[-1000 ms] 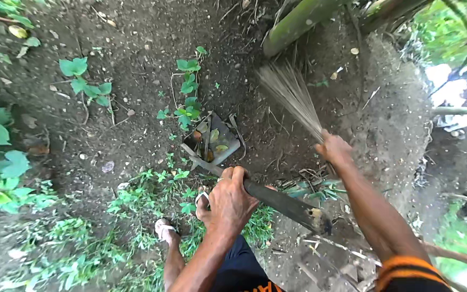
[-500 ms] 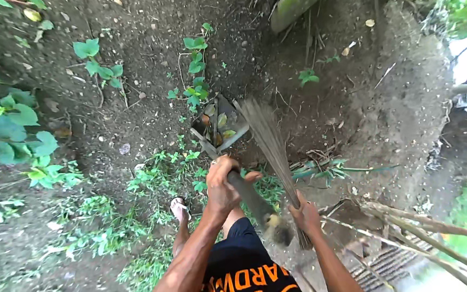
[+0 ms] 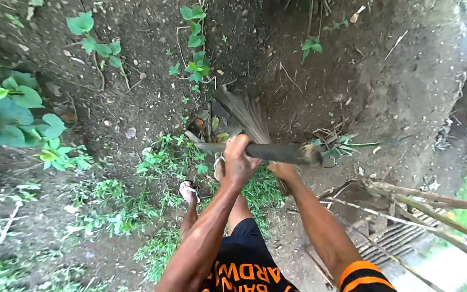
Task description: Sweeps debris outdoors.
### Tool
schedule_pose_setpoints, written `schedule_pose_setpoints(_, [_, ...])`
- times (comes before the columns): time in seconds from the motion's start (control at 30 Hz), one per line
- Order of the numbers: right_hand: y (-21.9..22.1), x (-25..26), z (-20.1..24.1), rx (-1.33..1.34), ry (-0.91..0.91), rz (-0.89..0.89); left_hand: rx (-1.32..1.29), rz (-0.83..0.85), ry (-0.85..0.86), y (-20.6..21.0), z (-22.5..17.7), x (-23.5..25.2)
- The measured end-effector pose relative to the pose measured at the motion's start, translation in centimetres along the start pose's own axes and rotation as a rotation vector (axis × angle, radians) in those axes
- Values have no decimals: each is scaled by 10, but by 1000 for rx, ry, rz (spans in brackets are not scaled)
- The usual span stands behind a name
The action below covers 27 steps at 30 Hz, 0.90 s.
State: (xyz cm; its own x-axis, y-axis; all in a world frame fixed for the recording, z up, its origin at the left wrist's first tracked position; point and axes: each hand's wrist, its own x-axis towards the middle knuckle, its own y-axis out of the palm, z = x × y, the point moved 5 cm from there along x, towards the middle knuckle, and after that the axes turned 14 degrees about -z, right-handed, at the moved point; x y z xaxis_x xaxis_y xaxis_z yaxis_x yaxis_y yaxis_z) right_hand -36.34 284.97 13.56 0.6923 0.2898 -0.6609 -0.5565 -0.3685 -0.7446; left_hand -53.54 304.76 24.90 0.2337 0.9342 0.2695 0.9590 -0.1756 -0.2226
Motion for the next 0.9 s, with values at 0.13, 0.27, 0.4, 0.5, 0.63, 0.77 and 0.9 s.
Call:
schedule_pose_setpoints(0.13, [12, -94, -26, -75, -39, 62, 1, 105, -19, 20, -13, -11])
schedule_pose_setpoints(0.27, [39, -178, -69, -13, 67, 65, -13, 93, -13, 8, -13, -21])
schedule_pose_setpoints(0.4, [69, -219, -106, 94, 151, -2, 0, 82, -87, -38, -3, -22])
schedule_pose_setpoints(0.5, [77, -216, -112, 140, 218, -79, 13, 81, -99, -63, 7, -18])
schedule_pose_setpoints(0.63, [54, -128, -80, 170, 236, -221, 44, 116, -92, -61, 8, -9])
schedule_pose_setpoints(0.77, [14, -35, -12, -9, 201, -288, 86, 175, -80, -19, -5, -16])
schedule_pose_setpoints(0.9, [-52, -99, 76, -185, 91, 47, 92, 318, -24, 41, -19, -39])
